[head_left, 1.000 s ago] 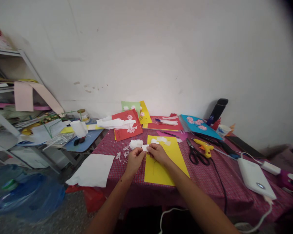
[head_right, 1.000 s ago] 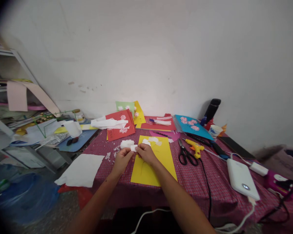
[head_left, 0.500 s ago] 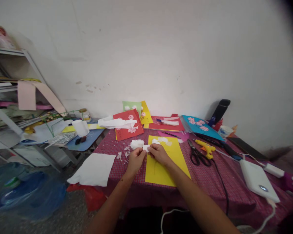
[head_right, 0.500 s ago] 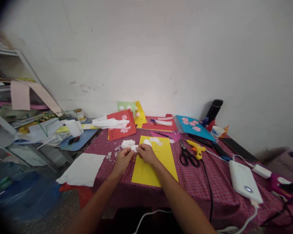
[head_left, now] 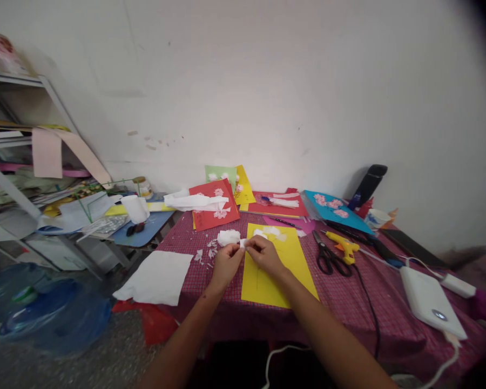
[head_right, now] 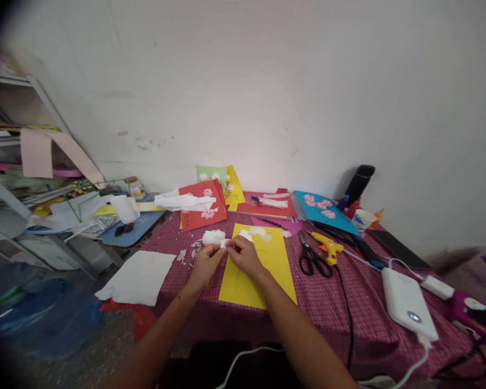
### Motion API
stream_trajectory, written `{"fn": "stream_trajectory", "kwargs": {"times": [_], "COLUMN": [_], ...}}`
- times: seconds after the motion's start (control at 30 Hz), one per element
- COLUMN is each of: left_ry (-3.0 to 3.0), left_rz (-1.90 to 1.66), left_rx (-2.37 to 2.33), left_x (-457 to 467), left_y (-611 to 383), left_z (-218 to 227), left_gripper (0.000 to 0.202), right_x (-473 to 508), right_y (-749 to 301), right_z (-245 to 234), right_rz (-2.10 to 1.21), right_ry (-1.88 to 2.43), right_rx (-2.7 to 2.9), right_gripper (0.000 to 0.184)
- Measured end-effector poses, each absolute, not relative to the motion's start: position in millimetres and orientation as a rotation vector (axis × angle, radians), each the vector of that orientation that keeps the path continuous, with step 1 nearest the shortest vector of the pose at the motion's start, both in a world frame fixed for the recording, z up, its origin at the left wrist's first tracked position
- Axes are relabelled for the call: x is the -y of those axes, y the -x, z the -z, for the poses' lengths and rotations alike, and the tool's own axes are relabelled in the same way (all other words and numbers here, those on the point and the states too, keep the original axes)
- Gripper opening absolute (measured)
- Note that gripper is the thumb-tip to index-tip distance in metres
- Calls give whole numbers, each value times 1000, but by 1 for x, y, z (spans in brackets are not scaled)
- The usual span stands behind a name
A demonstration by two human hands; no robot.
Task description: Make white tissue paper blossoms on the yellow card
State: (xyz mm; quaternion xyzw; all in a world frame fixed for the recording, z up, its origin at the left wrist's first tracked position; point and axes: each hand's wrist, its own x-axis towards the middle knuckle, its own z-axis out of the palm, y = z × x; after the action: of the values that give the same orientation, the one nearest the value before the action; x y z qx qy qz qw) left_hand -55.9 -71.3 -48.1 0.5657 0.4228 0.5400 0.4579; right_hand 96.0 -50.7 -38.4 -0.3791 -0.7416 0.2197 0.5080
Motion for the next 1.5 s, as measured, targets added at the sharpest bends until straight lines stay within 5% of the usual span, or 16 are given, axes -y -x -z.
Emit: {"fn": "stream_trajectory", "kwargs": {"times": [1.5], "left_ry": [-1450], "left_rz": [-1339], "left_rx": [-1043], "left_x": [70], "left_y": [56], "left_z": [51], "left_gripper": [23], "right_x": [48], "right_y": [-97], "right_z": [45], "right_rz": [-566], "right_ry": [950], "right_rx": [1872], "right_gripper": [11]}}
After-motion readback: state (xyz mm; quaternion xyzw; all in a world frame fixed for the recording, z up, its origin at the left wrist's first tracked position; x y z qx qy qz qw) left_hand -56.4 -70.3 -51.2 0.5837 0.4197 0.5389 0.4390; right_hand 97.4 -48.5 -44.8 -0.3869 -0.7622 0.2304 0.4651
